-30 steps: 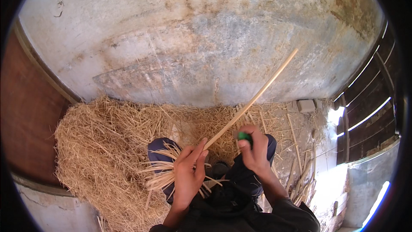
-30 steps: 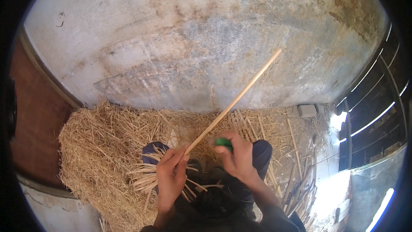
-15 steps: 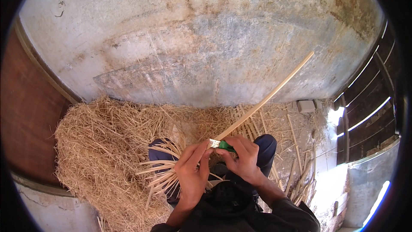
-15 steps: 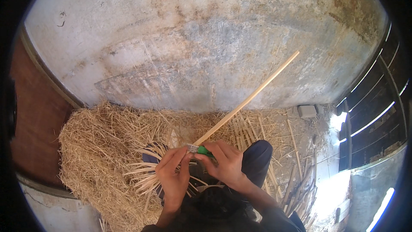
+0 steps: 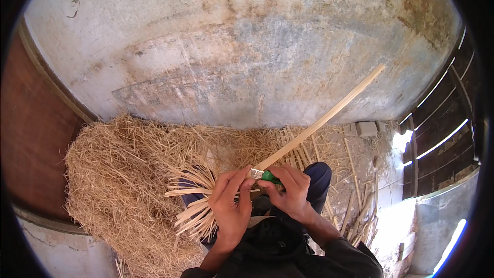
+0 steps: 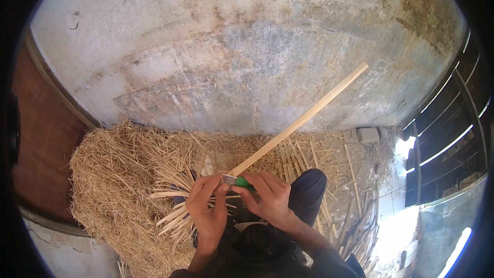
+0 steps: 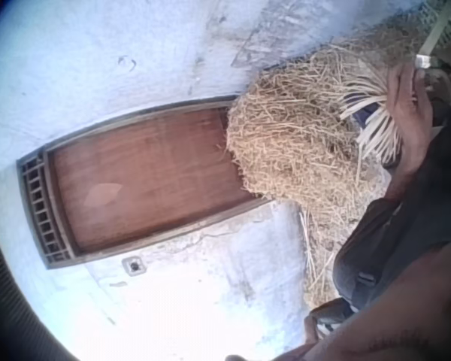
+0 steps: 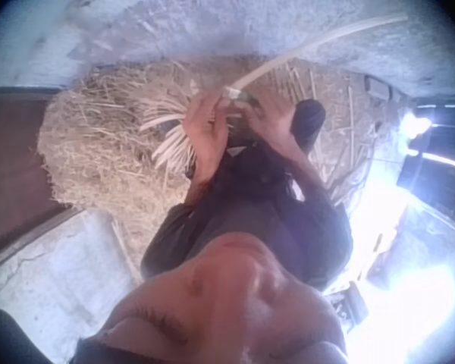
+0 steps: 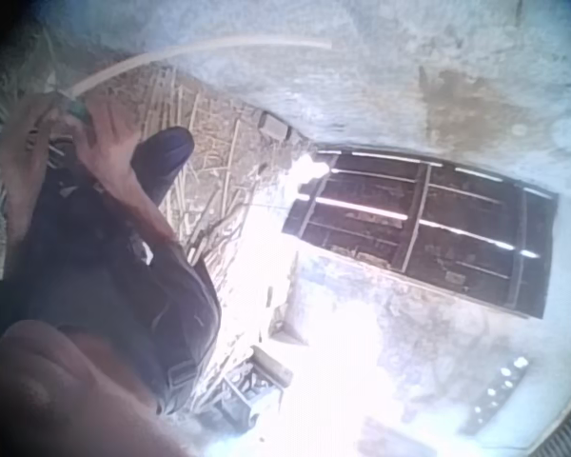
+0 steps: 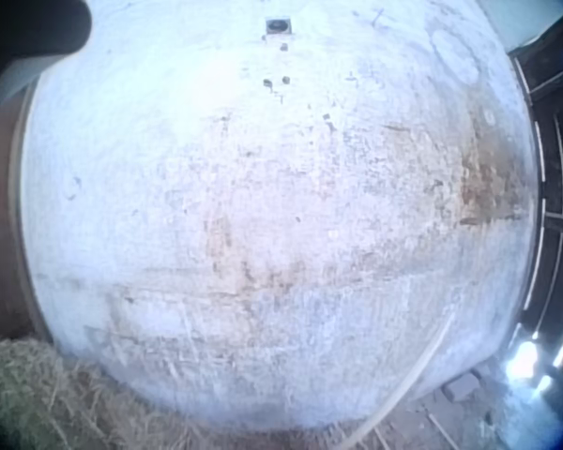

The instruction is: The person uses a small hand tool to shave and refine the surface of a bamboo stick while holding it over a pile of straw.

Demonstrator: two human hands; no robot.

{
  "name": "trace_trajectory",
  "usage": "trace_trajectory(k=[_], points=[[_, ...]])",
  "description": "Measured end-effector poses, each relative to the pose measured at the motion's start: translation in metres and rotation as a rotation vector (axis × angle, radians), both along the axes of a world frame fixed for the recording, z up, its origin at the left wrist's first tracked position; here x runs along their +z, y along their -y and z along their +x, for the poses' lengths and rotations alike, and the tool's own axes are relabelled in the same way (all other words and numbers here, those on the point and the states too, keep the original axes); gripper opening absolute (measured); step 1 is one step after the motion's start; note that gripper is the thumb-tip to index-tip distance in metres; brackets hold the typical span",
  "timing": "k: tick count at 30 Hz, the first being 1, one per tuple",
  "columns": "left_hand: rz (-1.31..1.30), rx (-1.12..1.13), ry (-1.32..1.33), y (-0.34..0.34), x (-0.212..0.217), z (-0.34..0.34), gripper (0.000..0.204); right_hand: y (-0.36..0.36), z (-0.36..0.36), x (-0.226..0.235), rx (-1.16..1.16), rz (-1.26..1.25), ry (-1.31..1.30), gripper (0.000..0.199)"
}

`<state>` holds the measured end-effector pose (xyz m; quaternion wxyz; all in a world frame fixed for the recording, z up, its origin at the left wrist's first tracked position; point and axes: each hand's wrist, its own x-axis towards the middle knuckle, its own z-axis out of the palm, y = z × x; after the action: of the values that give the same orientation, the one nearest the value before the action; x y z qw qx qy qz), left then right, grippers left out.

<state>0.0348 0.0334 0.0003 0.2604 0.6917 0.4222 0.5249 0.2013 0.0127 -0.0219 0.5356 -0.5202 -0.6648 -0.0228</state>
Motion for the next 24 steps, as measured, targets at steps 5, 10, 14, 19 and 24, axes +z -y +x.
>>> trace_trajectory(k=[5, 10, 14, 19, 24], points=[[0.034, 0.012, -0.021, 0.000, 0.005, -0.002, 0.026, -0.001, 0.002, 0.006, -0.039, 0.041, 0.055, 0.035], [0.028, -0.009, 0.002, -0.001, 0.007, -0.004, 0.026, 0.001, 0.005, 0.009, -0.056, 0.022, 0.080, 0.034], [0.043, -0.002, -0.022, -0.001, 0.007, -0.006, 0.028, 0.001, 0.008, 0.010, -0.081, 0.058, 0.129, 0.033], [0.037, -0.003, -0.010, -0.001, 0.009, -0.005, 0.028, 0.002, 0.011, 0.012, -0.106, 0.058, 0.160, 0.032], [0.029, 0.046, -0.032, -0.001, 0.007, -0.014, 0.026, -0.001, 0.017, 0.005, -0.134, 0.042, 0.164, 0.029]])
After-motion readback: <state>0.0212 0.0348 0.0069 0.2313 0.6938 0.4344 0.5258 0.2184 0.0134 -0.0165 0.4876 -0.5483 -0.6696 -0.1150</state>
